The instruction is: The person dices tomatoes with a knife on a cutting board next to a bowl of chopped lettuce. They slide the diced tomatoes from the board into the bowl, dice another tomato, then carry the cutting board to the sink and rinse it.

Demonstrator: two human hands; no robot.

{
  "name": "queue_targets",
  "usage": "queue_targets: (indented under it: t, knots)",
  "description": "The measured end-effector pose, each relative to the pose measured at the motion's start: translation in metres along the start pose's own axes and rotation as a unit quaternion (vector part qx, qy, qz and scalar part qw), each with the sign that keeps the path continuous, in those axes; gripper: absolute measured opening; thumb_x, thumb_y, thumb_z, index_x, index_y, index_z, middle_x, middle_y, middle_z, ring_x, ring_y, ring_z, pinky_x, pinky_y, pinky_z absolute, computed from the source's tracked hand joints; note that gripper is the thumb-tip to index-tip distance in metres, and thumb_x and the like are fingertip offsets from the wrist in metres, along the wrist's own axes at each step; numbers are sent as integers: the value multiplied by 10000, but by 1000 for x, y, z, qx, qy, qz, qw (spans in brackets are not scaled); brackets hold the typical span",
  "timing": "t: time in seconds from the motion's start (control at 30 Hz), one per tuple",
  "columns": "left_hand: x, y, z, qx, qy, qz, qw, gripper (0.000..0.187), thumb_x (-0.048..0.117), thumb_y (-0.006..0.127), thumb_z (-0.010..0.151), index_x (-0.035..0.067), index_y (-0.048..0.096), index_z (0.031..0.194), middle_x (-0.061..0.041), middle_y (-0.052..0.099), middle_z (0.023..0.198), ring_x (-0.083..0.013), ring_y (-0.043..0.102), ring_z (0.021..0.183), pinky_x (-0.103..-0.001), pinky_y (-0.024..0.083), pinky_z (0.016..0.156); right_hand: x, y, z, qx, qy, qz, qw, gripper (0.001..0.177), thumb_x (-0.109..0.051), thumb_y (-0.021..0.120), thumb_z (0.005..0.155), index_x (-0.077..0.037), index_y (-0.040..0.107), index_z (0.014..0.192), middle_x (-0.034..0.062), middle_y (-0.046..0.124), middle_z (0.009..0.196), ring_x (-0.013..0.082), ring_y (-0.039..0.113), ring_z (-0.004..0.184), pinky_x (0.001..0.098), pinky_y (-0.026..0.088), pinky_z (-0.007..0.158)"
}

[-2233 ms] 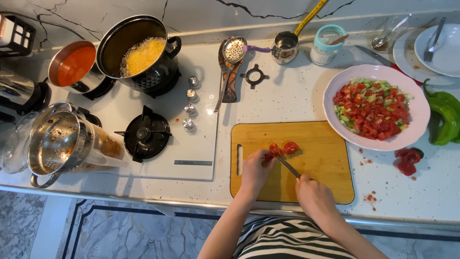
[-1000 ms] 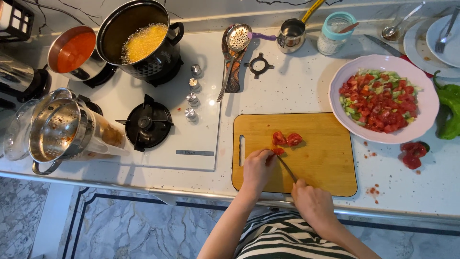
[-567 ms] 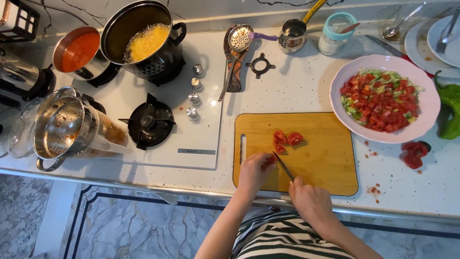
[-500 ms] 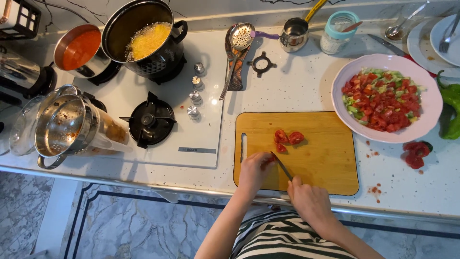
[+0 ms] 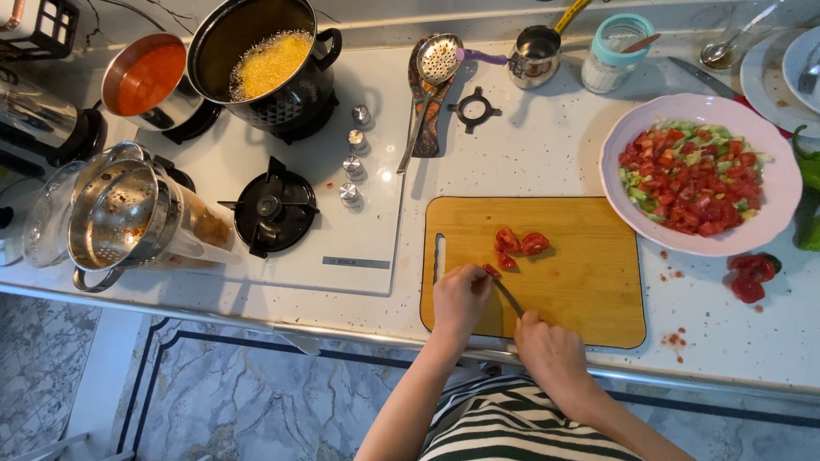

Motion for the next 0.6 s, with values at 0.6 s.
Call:
queue_targets:
  t: [0.6]
  knots:
    - [24,22,66,-91,91,100,987,405,49,754,745,101,732,1146,-140,717,1077,-363,692,959,-444,569,808,60,-36,-22,60,60,66,994,380,-402,501,980,-71,643,862,181,688,595,404,707,627,541,569,624]
Point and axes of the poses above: each hand's wrist, its own z-axis towards the middle knuckle, its own y-axis out of the palm, x = y × z, the point moved 7 cm from there along z, towards the middle knuckle
